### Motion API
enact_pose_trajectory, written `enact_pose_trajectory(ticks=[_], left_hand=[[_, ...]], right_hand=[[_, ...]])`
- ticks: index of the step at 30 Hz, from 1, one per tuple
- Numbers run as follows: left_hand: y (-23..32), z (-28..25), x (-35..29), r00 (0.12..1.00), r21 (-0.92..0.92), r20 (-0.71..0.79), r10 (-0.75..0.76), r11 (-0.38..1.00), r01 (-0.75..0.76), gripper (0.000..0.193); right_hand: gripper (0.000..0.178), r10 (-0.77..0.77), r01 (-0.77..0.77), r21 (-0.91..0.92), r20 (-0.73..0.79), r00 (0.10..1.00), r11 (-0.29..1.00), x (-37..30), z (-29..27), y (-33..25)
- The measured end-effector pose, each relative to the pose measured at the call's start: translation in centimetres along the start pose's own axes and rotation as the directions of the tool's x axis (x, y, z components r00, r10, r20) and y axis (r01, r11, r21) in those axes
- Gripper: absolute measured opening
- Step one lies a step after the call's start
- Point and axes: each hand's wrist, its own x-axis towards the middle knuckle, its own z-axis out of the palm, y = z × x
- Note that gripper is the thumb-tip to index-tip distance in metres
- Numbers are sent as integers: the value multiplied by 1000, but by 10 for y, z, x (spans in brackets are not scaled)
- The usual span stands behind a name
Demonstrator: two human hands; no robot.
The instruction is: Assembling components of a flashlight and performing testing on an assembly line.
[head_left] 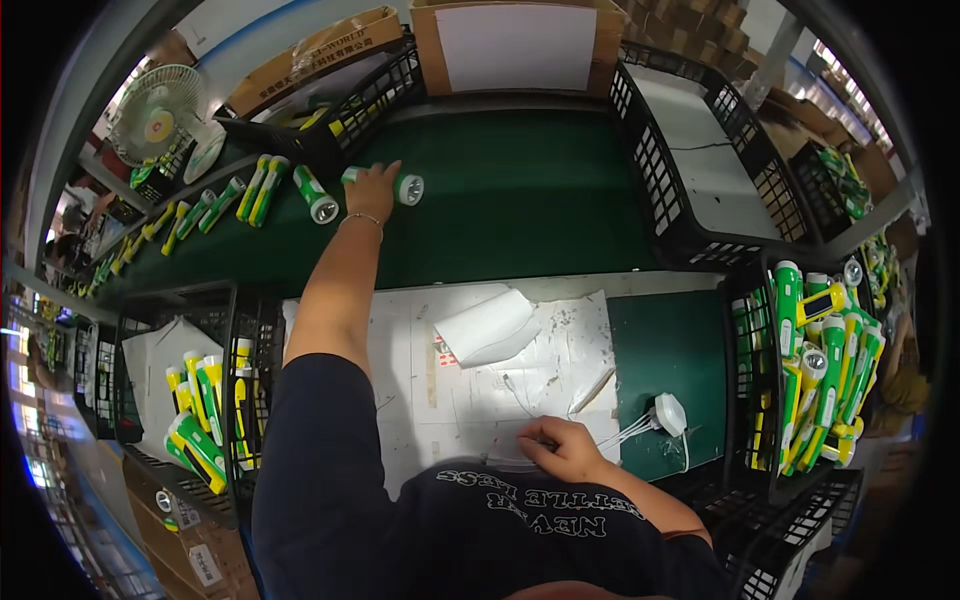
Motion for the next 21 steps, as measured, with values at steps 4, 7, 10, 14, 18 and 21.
enact_pose_trajectory(ticks=[4,7,10,14,18,21], left_hand=[[-15,-25,-14,981,-11,-91,173,985,-175,40],[-18,-40,-41,908,-412,-321,268,824,-388,48],[13,-62,-97,965,-921,-246,91,287,-262,49],[55,-95,-186,786,-664,370,496,-451,597,44],[101,-87,-251,710,-290,401,579,-655,698,41],[123,-69,-282,746,-272,383,545,-705,654,39]], right_hand=[[15,28,-20,86,-95,995,996,3,0,1],[16,-15,15,66,-2,1000,998,4,6,-2],[16,-19,14,101,54,998,995,-3,19,1],[12,-70,50,189,101,992,981,-14,24,-6],[13,-136,124,146,73,988,982,-29,30,-2],[13,-62,51,95,113,992,994,-44,31,-3]])
